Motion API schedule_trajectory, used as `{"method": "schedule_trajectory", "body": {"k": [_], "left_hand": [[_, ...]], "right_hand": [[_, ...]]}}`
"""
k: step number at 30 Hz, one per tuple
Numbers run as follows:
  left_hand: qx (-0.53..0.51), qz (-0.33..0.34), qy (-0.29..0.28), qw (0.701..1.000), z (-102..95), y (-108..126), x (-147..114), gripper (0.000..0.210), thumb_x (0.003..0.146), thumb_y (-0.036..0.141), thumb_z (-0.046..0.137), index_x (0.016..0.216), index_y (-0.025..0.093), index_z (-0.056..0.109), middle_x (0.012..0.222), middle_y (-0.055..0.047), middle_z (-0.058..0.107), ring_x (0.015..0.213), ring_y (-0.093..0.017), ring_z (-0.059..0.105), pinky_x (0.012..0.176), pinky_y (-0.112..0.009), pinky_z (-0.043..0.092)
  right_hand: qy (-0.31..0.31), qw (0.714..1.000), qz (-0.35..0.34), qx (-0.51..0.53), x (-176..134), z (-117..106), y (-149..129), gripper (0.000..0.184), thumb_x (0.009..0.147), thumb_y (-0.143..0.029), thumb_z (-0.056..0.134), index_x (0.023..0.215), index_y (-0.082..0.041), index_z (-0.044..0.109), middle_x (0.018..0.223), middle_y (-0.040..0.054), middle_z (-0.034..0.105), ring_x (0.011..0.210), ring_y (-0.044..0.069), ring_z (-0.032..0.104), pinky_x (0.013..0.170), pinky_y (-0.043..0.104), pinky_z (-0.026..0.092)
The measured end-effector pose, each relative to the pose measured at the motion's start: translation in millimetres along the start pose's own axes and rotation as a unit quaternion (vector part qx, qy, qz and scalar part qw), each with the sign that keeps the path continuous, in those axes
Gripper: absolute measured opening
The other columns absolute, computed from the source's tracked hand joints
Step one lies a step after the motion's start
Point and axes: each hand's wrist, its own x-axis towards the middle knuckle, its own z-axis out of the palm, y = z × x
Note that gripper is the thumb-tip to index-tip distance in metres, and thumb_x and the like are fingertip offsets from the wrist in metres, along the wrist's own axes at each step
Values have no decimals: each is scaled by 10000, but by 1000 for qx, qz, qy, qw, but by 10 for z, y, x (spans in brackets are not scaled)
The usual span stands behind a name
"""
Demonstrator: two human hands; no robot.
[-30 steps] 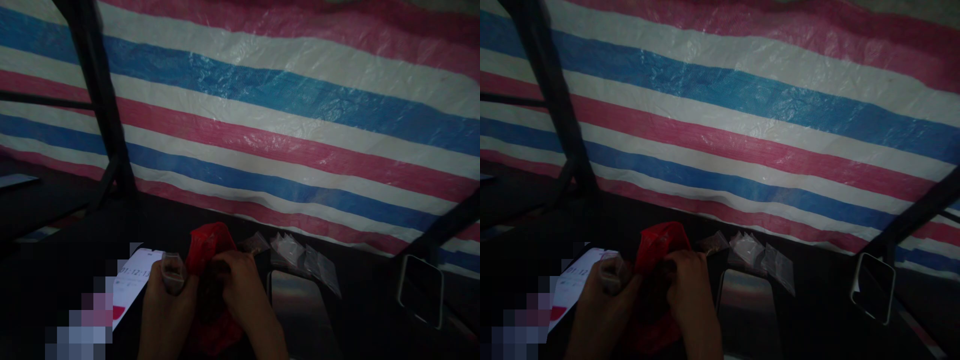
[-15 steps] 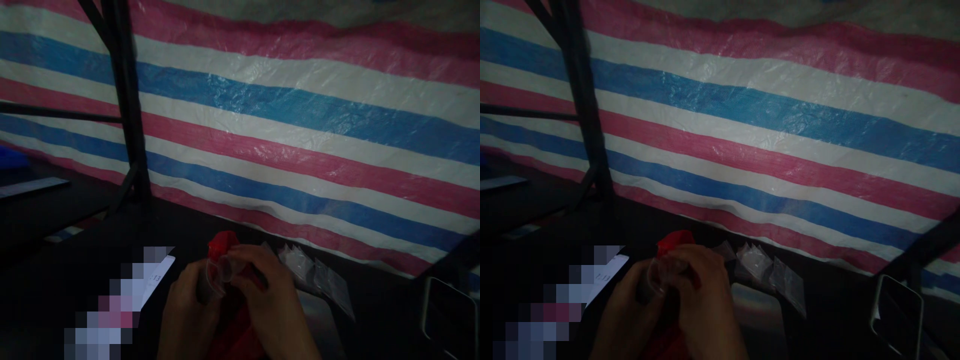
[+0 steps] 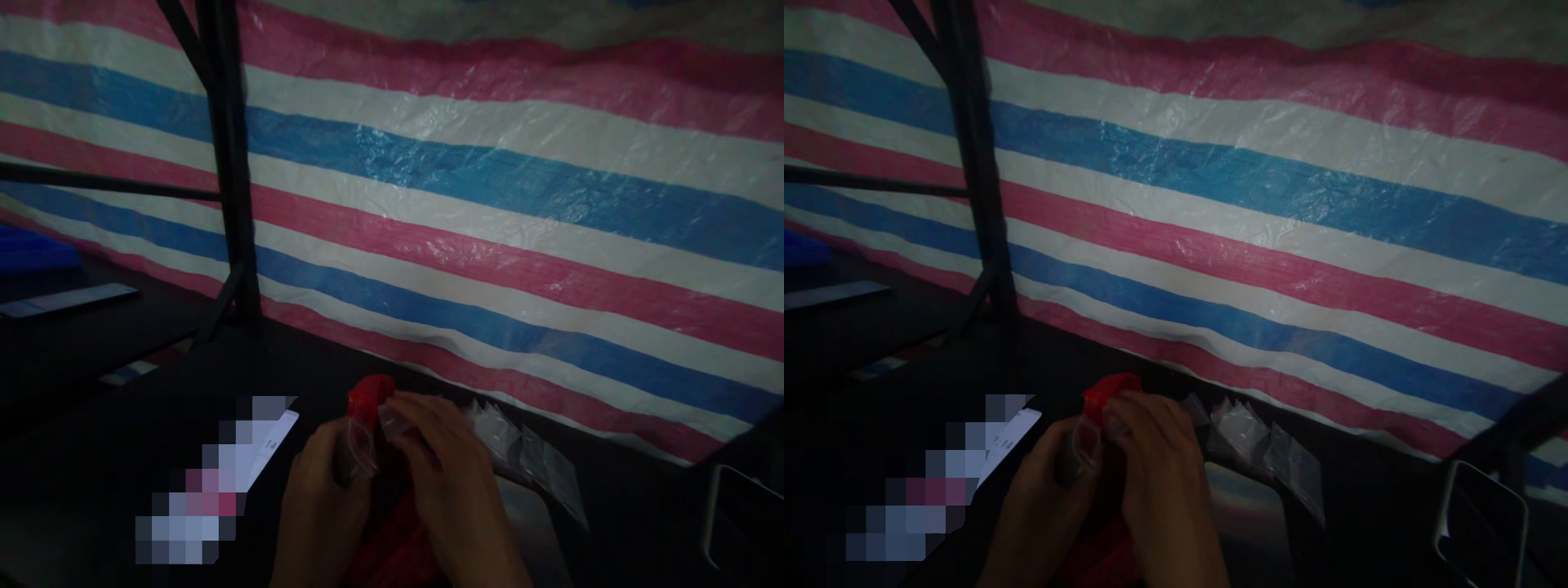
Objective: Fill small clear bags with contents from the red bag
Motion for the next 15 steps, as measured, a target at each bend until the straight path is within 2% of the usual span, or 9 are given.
{"method": "schedule_trajectory", "body": {"k": [2,5,8,11,13,15], "left_hand": [[-32,-19,29,999,-7,-28,2,296,879,497,624,1083,284,642,1047,-35,713,952,-289,679,840,-449,529],[-56,-16,105,993,-17,-5,9,358,829,519,656,1078,268,599,1011,-41,666,910,-292,661,821,-458,535],[-67,-1,147,987,2,72,16,491,727,445,681,1160,244,567,1102,-85,636,1031,-349,645,878,-528,536],[-79,10,133,988,64,128,-19,550,680,442,685,1175,229,577,1119,-115,633,1085,-393,633,901,-589,536],[-91,23,103,990,133,137,-93,514,735,457,673,1191,236,590,1103,-113,658,1067,-384,659,908,-596,547],[-78,70,68,992,227,134,-219,509,809,415,662,1285,254,578,1157,-114,684,1089,-360,686,944,-582,553]], "right_hand": [[-14,998,56,6,-9,26,56,486,882,-15,610,1243,-291,785,1279,43,786,1219,251,703,1107,448,527],[-62,990,123,36,-52,77,78,508,842,-43,686,1278,-289,774,1386,55,740,1323,283,652,1168,472,476],[-70,980,160,98,-79,90,-26,407,851,-124,728,1210,-307,783,1335,24,753,1270,249,674,1136,410,489],[-70,968,192,148,-88,66,-184,202,845,-174,730,992,-291,805,1050,-4,807,1014,213,746,918,306,566],[-40,965,204,161,-117,7,-244,88,867,-241,714,883,-273,794,924,2,802,897,206,749,789,270,568],[11,961,214,173,-188,-131,-229,136,894,-360,700,844,-255,770,857,18,786,840,211,745,740,266,569]]}}
